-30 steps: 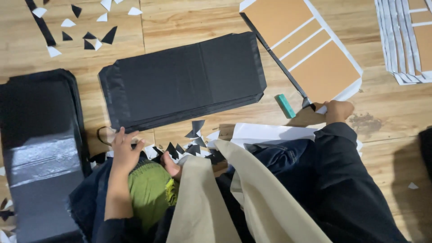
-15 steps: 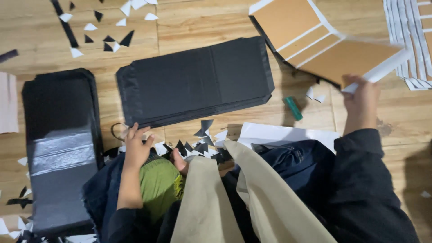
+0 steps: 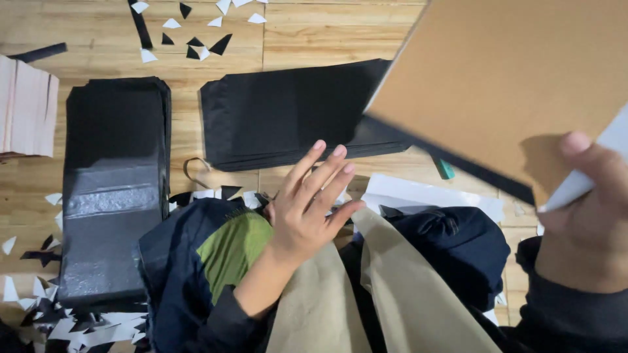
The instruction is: Manually assembling folders by applying adhesive to black covers and inserting cardboard panels.
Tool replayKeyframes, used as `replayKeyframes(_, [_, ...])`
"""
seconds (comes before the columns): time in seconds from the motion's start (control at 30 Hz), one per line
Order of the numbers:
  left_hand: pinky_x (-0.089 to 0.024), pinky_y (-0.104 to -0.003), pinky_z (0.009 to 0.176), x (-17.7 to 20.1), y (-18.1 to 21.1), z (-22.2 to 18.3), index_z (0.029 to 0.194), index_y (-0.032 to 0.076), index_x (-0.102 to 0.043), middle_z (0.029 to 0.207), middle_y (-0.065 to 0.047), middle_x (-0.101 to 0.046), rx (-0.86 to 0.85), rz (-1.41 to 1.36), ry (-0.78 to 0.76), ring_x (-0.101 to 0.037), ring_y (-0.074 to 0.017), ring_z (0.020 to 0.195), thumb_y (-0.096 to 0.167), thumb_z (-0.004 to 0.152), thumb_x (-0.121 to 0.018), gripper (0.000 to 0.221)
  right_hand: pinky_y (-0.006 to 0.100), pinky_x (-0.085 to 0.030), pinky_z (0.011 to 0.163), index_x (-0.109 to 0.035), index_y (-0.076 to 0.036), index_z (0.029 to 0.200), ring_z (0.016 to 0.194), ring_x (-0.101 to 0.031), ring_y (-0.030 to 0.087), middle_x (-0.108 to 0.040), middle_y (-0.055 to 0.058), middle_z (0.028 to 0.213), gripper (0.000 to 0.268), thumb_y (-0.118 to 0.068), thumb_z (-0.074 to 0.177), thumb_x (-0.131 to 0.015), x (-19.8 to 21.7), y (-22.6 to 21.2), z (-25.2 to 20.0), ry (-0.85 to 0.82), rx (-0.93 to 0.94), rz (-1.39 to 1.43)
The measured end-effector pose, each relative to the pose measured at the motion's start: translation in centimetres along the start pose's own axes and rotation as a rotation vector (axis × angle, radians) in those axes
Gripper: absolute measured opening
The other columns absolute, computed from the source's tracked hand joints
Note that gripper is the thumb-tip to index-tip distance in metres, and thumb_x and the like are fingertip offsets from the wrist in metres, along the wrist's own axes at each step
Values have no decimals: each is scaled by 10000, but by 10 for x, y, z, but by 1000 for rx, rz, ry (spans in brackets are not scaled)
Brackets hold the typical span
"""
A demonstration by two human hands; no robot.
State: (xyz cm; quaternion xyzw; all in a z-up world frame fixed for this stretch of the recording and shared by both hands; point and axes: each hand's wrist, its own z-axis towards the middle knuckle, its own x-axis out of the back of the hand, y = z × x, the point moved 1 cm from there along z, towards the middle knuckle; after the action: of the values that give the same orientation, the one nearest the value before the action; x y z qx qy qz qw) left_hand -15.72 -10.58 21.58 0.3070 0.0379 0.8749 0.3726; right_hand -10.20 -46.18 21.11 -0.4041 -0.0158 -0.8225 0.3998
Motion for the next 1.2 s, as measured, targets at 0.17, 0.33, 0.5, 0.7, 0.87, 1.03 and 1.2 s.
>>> replayKeyframes(0.17, [-549,-388,896,7,10,-4,1059,65,-607,1089,-105,-639,-39,41,191,-613,-310,1052,133,898,-636,178,292,-437,868,-561,34,1023,1061,-534,254,-521,200,1173,215,42,847,-684,3,-117,62,35,-687,371])
replayKeyframes(0.33, [-631,-321,739,15,10,-11,983,13,-629,948,-131,-657,-115,-35,252,-656,-253,892,-106,788,-745,256,274,-216,692,-571,-55,1192,728,-322,179,-329,64,968,535,32,667,-620,0,-52,2,-255,-189,283])
replayKeyframes(0.5, [-605,-375,856,11,9,-18,920,-16,-649,959,-144,-656,50,-345,181,-670,-308,928,-20,859,-623,66,205,-167,433,-189,-156,582,415,-130,82,-108,-61,512,407,-127,792,-537,2,-150,83,-70,-1174,689])
replayKeyframes(0.7, [-572,-352,911,6,6,-22,866,6,-662,968,-113,-662,226,-581,42,-657,-283,976,-115,737,-743,195,220,-173,444,-311,-160,693,479,-259,58,-244,-73,565,303,-72,776,-589,1,-146,61,33,-1128,751])
replayKeyframes(0.87, [-552,-367,930,0,8,-25,935,10,-642,1007,-119,-649,214,-492,82,-637,-299,1014,-134,790,-654,204,204,-194,465,-341,-156,747,509,-272,53,-251,-77,606,263,-61,762,-586,1,-146,56,74,-1097,832])
replayKeyframes(1.03, [-519,-392,951,-4,-6,-40,1134,-24,-572,1120,-144,-627,342,-267,62,-635,-304,1062,-2,913,-554,222,227,-222,186,-654,16,873,281,-363,112,-605,96,651,338,-211,631,-588,12,-131,56,200,-1267,718])
replayKeyframes(1.2, [-531,-356,728,33,-34,10,1024,-1,-646,896,-101,-675,90,-53,-41,-657,-243,791,-73,908,-552,166,791,-162,997,-177,213,1458,1386,-145,619,-145,457,1551,870,133,609,-350,11,-123,103,1219,-648,2168])
